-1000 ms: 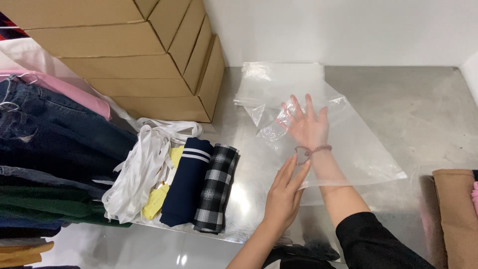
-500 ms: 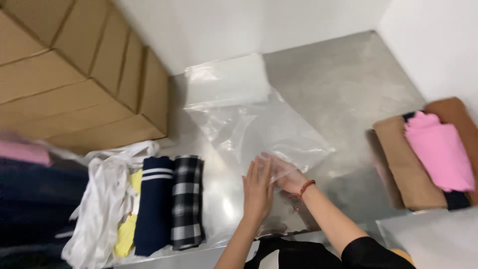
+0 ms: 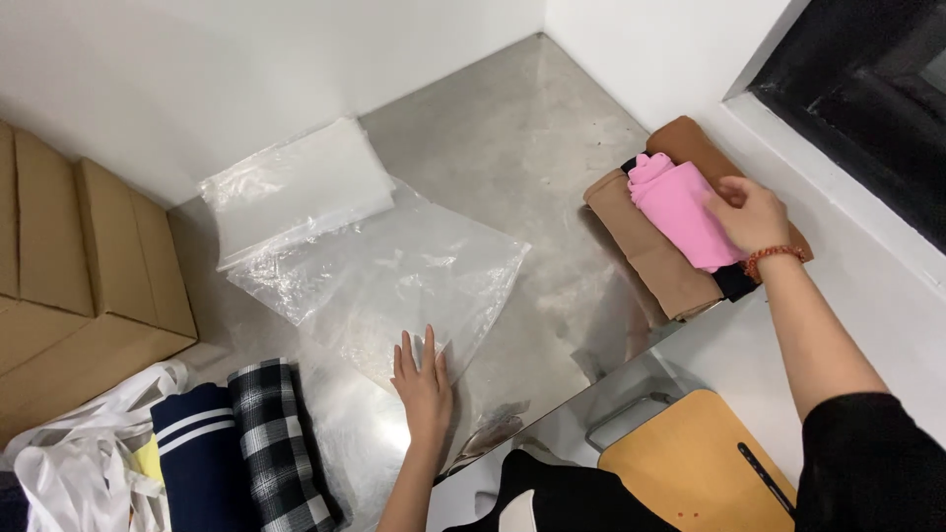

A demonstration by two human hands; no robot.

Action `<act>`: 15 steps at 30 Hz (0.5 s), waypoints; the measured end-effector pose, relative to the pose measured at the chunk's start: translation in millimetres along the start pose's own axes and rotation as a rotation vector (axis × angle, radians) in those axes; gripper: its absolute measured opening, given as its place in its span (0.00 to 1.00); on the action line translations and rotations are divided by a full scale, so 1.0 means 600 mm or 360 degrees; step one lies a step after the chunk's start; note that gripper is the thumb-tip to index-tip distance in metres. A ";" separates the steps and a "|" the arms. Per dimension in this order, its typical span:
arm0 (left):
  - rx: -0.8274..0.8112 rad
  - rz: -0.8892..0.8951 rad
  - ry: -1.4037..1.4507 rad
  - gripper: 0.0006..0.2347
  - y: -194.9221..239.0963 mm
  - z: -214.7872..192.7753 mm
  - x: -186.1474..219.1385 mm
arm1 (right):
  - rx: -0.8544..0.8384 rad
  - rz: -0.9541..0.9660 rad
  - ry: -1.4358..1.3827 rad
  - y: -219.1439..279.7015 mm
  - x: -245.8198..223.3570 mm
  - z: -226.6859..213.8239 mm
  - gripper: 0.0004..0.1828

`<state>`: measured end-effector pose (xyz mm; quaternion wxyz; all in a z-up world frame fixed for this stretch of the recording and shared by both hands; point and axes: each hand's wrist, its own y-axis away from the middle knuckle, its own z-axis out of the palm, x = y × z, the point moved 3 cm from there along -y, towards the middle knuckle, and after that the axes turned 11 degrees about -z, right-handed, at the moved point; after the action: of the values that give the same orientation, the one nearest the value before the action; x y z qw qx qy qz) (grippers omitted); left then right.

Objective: The person places a folded pink garment into a clear plastic bag, seals it, and places it inside a cardboard box. They then close the box and tie a white ribbon around it, finishing with a bow.

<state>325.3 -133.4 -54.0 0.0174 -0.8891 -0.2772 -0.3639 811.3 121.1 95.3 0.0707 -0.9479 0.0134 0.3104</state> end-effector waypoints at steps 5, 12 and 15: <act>-0.0004 -0.0036 0.0066 0.22 -0.002 0.002 -0.009 | -0.0464 0.0111 0.0426 -0.059 0.020 0.059 0.45; -0.0108 -0.0171 0.0152 0.21 -0.001 -0.009 0.004 | -0.0622 0.0251 0.0654 -0.076 0.029 0.101 0.54; -0.0144 -0.0228 0.0125 0.22 -0.007 -0.013 0.013 | -0.0554 0.0311 0.0467 -0.057 0.000 0.098 0.60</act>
<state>322.5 -128.1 -43.8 -0.0380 -0.8519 -0.3226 -0.4108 779.3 163.2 52.7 -0.1267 -0.9749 0.0616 0.1723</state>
